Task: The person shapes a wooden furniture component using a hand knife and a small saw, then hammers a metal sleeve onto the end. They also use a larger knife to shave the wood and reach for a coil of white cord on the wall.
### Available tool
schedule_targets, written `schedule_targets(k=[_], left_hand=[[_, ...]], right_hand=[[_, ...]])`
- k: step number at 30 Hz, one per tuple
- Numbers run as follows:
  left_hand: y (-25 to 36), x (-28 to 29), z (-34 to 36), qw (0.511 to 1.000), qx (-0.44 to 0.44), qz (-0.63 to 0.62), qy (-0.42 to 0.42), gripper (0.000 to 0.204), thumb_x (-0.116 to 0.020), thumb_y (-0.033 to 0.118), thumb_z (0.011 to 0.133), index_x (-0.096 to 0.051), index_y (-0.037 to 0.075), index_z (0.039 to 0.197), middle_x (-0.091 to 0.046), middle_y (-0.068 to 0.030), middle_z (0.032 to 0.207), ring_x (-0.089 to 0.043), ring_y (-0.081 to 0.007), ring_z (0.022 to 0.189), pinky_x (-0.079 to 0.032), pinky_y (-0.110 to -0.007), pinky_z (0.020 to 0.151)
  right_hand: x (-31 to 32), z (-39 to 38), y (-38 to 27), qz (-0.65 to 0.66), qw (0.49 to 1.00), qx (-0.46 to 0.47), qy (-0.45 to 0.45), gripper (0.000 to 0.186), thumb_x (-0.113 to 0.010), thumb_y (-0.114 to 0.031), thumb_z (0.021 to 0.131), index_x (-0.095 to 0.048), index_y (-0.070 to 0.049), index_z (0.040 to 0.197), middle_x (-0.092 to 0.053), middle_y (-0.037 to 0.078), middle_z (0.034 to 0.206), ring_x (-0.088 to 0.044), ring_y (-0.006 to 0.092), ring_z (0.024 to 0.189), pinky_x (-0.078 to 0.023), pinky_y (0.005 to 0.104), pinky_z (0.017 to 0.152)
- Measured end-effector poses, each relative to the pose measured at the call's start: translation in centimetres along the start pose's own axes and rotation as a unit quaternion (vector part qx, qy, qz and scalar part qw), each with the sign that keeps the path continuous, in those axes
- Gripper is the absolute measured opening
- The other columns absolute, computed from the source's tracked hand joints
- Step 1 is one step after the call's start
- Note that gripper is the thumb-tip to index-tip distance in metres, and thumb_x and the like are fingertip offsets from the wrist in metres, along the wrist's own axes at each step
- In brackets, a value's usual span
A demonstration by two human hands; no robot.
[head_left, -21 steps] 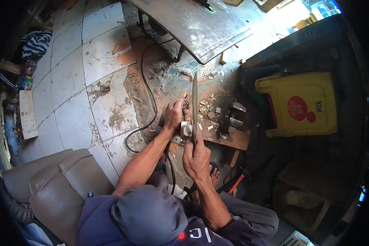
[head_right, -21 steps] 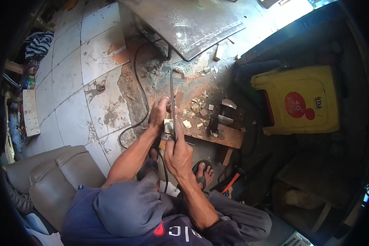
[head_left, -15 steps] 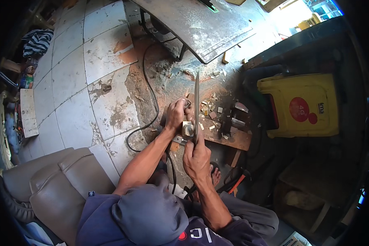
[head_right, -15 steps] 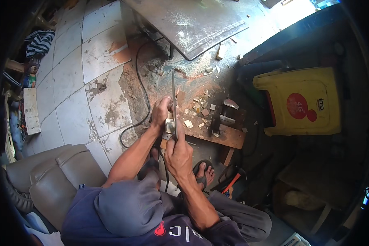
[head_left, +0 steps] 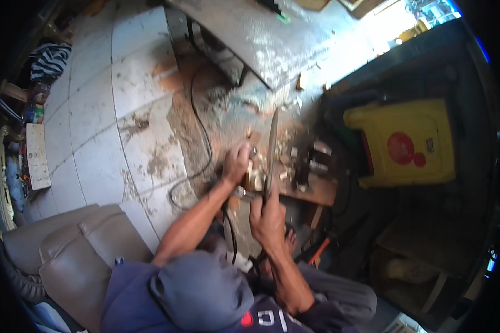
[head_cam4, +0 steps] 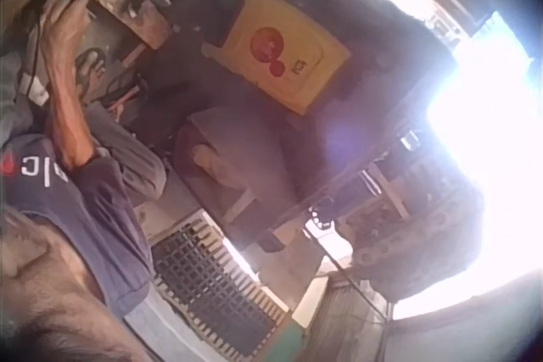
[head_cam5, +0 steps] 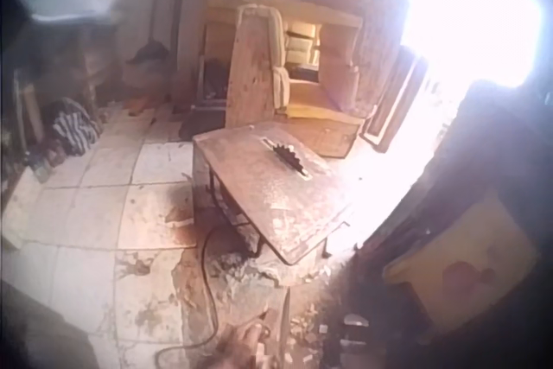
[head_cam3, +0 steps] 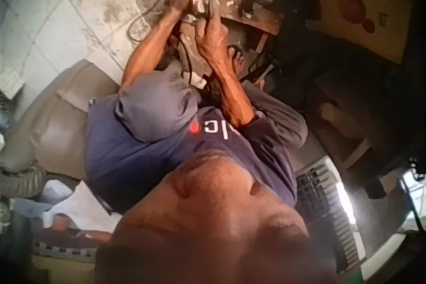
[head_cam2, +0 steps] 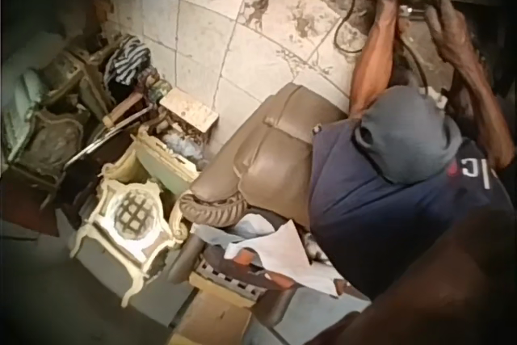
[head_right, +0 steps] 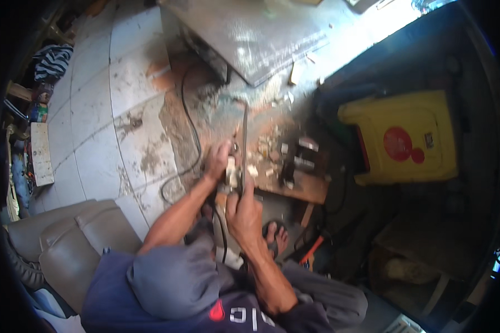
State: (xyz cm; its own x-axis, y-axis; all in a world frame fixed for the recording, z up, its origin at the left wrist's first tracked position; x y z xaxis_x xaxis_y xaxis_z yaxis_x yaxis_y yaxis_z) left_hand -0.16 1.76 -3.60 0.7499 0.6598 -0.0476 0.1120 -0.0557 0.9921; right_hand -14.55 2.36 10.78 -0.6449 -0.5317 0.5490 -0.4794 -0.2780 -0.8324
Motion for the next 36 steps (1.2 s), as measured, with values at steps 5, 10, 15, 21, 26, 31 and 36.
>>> schedule_targets(k=[5,10,15,21,26,31,36], left_hand=[[2.5,-1.9,2.4,0.984,-0.128,0.118,-0.024,0.032,-0.043,0.024,0.104,-0.062,0.001,0.094,-0.06,-0.011,0.078,-0.065,-0.0215,0.077,-0.049,-0.036,0.066],[1.1,-0.9,2.4,0.996,0.071,-0.015,-0.055,0.032,-0.042,0.025,0.106,-0.061,0.003,0.093,-0.059,-0.0085,0.077,-0.061,-0.0198,0.058,-0.048,-0.036,0.059],[2.3,-1.6,1.9,0.984,-0.137,0.108,0.035,0.033,-0.039,0.021,0.107,-0.06,0.001,0.091,-0.059,-0.0153,0.079,-0.064,-0.0299,0.073,-0.049,-0.04,0.068],[4.1,-2.3,1.4,0.997,-0.062,0.04,0.034,0.034,-0.04,0.024,0.106,-0.061,0.001,0.093,-0.06,-0.0099,0.075,-0.063,-0.0201,0.065,-0.049,-0.037,0.062],[-1.4,-0.8,2.6,0.999,0.003,-0.012,0.046,0.039,-0.039,0.027,0.109,-0.062,0.001,0.091,-0.069,-0.0104,0.083,-0.069,-0.0194,0.075,-0.054,-0.036,0.069],[7.8,-2.8,-0.2,0.988,0.038,-0.14,-0.042,0.038,-0.042,0.026,0.109,-0.067,0.002,0.093,-0.069,-0.007,0.083,-0.064,-0.0158,0.072,-0.053,-0.035,0.071],[3.1,-3.1,1.6,0.992,-0.018,-0.077,0.098,0.039,-0.041,0.027,0.109,-0.065,0.004,0.09,-0.069,-0.0085,0.088,-0.066,-0.015,0.084,-0.052,-0.031,0.075]], right_hand=[[1.4,-1.1,-0.1,-0.02,0.996,-0.084,-0.014,0.073,-0.054,0.005,0.092,-0.033,-0.011,0.16,-0.068,0.034,0.101,-0.071,0.049,0.089,-0.056,0.0475,0.071],[0.5,1.6,0.5,-0.028,0.995,-0.089,-0.027,0.065,-0.055,0.001,0.094,-0.038,-0.005,0.156,-0.066,0.034,0.088,-0.07,0.0508,0.08,-0.053,0.0513,0.066],[0.3,2.5,0.0,-0.011,0.998,-0.064,0.003,0.065,-0.056,0.0,0.093,-0.039,-0.005,0.155,-0.066,0.033,0.083,-0.069,0.0497,0.074,-0.052,0.0519,0.063],[2.1,1.5,-0.9,0.008,0.999,-0.003,0.044,0.061,-0.055,-0.002,0.094,-0.042,-0.006,0.154,-0.065,0.03,0.079,-0.07,0.0456,0.071,-0.052,0.05,0.062],[0.5,1.6,-0.9,-0.025,0.998,-0.058,-0.022,0.067,-0.05,0.003,0.092,-0.039,-0.008,0.157,-0.069,0.031,0.094,-0.076,0.0334,0.086,-0.056,0.0372,0.077],[2.9,-0.5,-2.5,0.021,0.998,-0.002,0.053,0.067,-0.049,0.003,0.093,-0.037,-0.009,0.158,-0.069,0.032,0.11,-0.076,0.0374,0.102,-0.056,0.0367,0.083],[-0.7,4.2,1.5,-0.015,0.999,-0.019,0.041,0.065,-0.052,-0.007,0.096,-0.035,-0.009,0.158,-0.061,0.03,0.07,-0.067,0.0436,0.062,-0.051,0.048,0.059]])
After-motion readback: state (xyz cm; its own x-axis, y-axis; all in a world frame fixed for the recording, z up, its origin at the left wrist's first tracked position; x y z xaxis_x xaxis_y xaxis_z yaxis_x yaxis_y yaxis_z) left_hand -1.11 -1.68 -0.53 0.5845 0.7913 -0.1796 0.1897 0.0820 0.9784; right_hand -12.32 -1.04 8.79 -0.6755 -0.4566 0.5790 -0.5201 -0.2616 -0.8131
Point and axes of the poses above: each hand's wrist, its own z-axis towards the middle knuckle, its own x-axis out of the back of the hand, y = z × x, the point moved 1 cm from there along z, towards the middle knuckle
